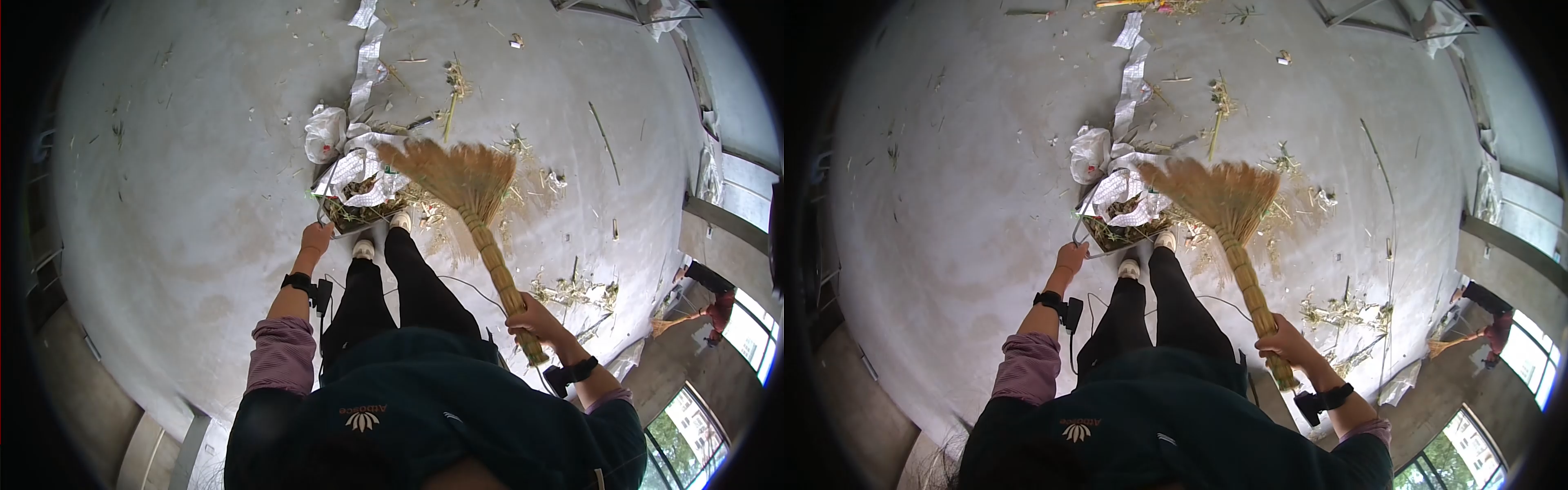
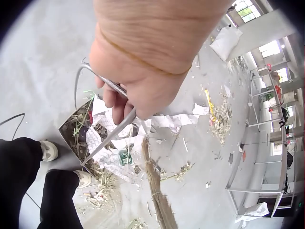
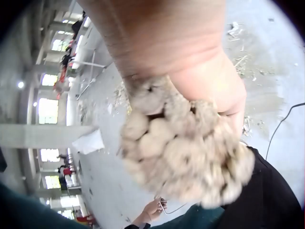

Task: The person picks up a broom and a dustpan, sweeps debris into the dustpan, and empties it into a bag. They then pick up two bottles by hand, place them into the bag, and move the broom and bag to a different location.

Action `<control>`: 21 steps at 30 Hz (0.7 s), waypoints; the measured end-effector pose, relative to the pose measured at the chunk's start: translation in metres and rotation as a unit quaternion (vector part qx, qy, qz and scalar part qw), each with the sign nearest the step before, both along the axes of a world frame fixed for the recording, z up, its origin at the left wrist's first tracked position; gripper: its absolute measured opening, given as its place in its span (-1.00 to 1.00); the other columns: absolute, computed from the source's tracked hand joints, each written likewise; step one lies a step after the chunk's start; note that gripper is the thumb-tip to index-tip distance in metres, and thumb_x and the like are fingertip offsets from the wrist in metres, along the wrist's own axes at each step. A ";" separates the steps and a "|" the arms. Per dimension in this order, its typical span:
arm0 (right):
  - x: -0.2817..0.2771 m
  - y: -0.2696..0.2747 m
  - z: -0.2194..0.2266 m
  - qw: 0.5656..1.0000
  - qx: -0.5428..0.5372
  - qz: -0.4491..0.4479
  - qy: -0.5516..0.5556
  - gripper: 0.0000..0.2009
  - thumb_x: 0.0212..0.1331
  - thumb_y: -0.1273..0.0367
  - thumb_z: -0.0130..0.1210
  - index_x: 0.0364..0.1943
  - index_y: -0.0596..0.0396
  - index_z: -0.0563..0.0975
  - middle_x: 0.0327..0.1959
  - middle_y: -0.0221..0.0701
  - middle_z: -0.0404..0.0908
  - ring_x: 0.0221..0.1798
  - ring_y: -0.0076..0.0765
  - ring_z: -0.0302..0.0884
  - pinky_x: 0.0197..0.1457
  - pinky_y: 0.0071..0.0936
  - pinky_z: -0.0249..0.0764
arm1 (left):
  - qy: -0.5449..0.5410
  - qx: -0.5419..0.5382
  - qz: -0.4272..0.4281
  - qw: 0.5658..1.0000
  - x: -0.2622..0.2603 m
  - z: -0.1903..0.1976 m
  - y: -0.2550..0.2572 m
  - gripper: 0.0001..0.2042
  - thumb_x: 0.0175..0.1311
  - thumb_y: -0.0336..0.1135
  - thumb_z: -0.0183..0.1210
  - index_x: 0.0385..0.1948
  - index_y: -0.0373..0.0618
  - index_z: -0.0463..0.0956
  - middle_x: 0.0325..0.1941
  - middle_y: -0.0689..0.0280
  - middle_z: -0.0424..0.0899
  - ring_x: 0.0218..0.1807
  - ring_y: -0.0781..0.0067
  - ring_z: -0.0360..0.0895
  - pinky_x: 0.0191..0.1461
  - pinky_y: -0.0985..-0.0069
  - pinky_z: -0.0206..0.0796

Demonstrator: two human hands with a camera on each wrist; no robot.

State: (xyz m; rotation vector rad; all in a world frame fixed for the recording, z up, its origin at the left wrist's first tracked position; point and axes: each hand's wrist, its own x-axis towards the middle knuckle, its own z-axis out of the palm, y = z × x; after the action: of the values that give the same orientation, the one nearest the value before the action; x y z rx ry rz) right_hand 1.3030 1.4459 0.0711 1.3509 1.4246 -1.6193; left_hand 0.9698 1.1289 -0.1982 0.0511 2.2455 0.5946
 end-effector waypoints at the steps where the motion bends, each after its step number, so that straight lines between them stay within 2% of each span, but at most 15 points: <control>1: -0.002 0.005 0.002 0.998 -0.026 -0.055 -0.023 -0.53 -0.20 0.48 0.12 -0.10 0.30 0.26 -0.52 -0.32 0.44 -0.59 -0.40 0.47 -0.56 -0.48 0.45 | -0.036 0.022 0.022 0.999 -0.001 0.008 0.002 -0.67 -0.01 -0.10 0.05 -0.68 -0.24 0.52 -0.66 0.20 0.53 -0.52 0.37 0.47 -0.38 0.45 0.28; 2: -0.005 0.010 0.002 0.992 -0.051 -0.109 -0.046 -0.59 -0.19 0.50 0.10 -0.17 0.27 0.28 -0.54 -0.34 0.41 -0.60 -0.42 0.45 -0.60 -0.47 0.44 | -0.071 0.044 0.045 0.996 -0.001 0.015 0.005 -0.67 -0.01 -0.10 0.05 -0.68 -0.22 0.53 -0.67 0.21 0.53 -0.54 0.40 0.46 -0.40 0.46 0.27; 3: -0.007 0.016 -0.003 0.992 -0.031 -0.119 -0.040 -0.68 -0.17 0.52 0.08 -0.26 0.21 0.28 -0.57 -0.37 0.38 -0.62 -0.45 0.43 -0.65 -0.48 0.43 | -0.071 0.045 0.046 0.995 -0.001 0.019 0.005 -0.67 -0.01 -0.10 0.05 -0.68 -0.22 0.53 -0.67 0.21 0.53 -0.54 0.40 0.46 -0.40 0.46 0.27; 6: -0.017 0.023 -0.023 0.977 -0.041 -0.206 -0.024 -0.68 -0.16 0.50 0.08 -0.28 0.18 0.26 -0.56 -0.36 0.38 -0.64 -0.44 0.41 -0.66 -0.48 0.42 | -0.078 0.014 0.023 0.997 0.002 0.027 -0.002 -0.66 0.00 -0.09 0.05 -0.68 -0.21 0.53 -0.69 0.24 0.51 -0.59 0.43 0.42 -0.43 0.47 0.25; 9: -0.030 0.025 -0.065 0.977 -0.034 -0.209 -0.015 -0.68 -0.15 0.50 0.06 -0.27 0.16 0.23 -0.56 -0.35 0.38 -0.64 -0.42 0.41 -0.67 -0.46 0.42 | -0.061 0.019 0.032 0.997 0.010 0.020 -0.014 -0.66 0.00 -0.08 0.05 -0.67 -0.22 0.53 -0.71 0.26 0.49 -0.60 0.42 0.41 -0.46 0.45 0.23; 11: -0.044 0.023 -0.098 0.991 0.008 -0.136 -0.021 -0.65 -0.17 0.47 0.06 -0.26 0.19 0.21 -0.59 -0.36 0.36 -0.64 -0.40 0.40 -0.65 -0.44 0.43 | -0.017 0.001 0.021 1.000 0.014 0.011 -0.022 -0.61 -0.01 -0.03 0.05 -0.64 -0.25 0.55 -0.65 0.06 0.54 -0.49 0.11 0.51 -0.33 0.30 0.30; 13: -0.043 0.013 -0.129 0.995 0.027 -0.098 -0.021 -0.63 -0.18 0.46 0.06 -0.24 0.22 0.21 -0.58 -0.33 0.37 -0.64 -0.37 0.42 -0.65 -0.42 0.43 | -0.013 -0.012 0.037 0.999 0.017 0.001 -0.031 -0.61 -0.01 -0.02 0.05 -0.64 -0.25 0.55 -0.61 0.04 0.54 -0.45 0.08 0.51 -0.31 0.28 0.30; 15: -0.044 0.002 -0.141 0.990 0.096 0.083 -0.063 -0.57 -0.21 0.45 0.07 -0.21 0.30 0.18 -0.56 -0.22 0.41 -0.61 -0.27 0.48 -0.61 -0.35 0.45 | -0.007 -0.025 0.053 0.998 0.017 -0.003 -0.038 -0.61 -0.01 -0.01 0.05 -0.64 -0.24 0.56 -0.58 0.01 0.55 -0.42 0.04 0.51 -0.29 0.26 0.29; 16: -0.039 -0.003 -0.141 0.978 0.099 0.166 -0.074 -0.50 -0.24 0.43 0.07 -0.18 0.38 0.14 -0.54 -0.01 0.48 -0.54 -0.15 0.56 -0.54 -0.31 0.49 | 0.009 -0.030 0.052 0.998 0.021 -0.002 -0.042 -0.61 -0.01 -0.01 0.05 -0.64 -0.24 0.56 -0.57 0.00 0.55 -0.41 0.03 0.51 -0.29 0.26 0.29; 18: -0.034 -0.008 -0.121 0.958 0.072 0.268 -0.074 -0.51 -0.23 0.42 0.07 -0.17 0.35 0.14 -0.54 -0.01 0.49 -0.56 -0.15 0.55 -0.54 -0.30 0.47 | 0.024 -0.037 0.052 0.998 0.023 0.000 -0.050 -0.61 -0.01 -0.01 0.05 -0.64 -0.23 0.56 -0.56 -0.01 0.55 -0.39 0.02 0.52 -0.29 0.26 0.29; 19: -0.031 -0.012 -0.115 0.957 0.072 0.271 -0.074 -0.51 -0.23 0.42 0.07 -0.17 0.35 0.14 -0.54 -0.01 0.49 -0.56 -0.15 0.55 -0.54 -0.30 0.47 | 0.014 -0.036 0.051 0.998 0.023 0.001 -0.054 -0.61 -0.01 0.00 0.05 -0.64 -0.23 0.55 -0.57 0.00 0.55 -0.41 0.04 0.52 -0.30 0.27 0.29; 21: -0.031 -0.012 -0.108 0.910 0.043 0.408 -0.056 -0.52 -0.22 0.46 0.09 -0.16 0.28 0.17 -0.58 -0.22 0.45 -0.61 -0.31 0.51 -0.59 -0.37 0.44 | 0.004 -0.034 0.053 0.998 0.023 0.000 -0.055 -0.61 -0.01 0.00 0.05 -0.63 -0.22 0.55 -0.58 0.01 0.55 -0.42 0.06 0.52 -0.31 0.28 0.29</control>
State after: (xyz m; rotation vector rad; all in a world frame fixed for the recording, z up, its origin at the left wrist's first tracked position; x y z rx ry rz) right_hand 1.2721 1.4337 -0.0373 0.6940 1.6840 -0.9141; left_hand 0.9931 1.0735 -0.1982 -0.1010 2.2856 0.5747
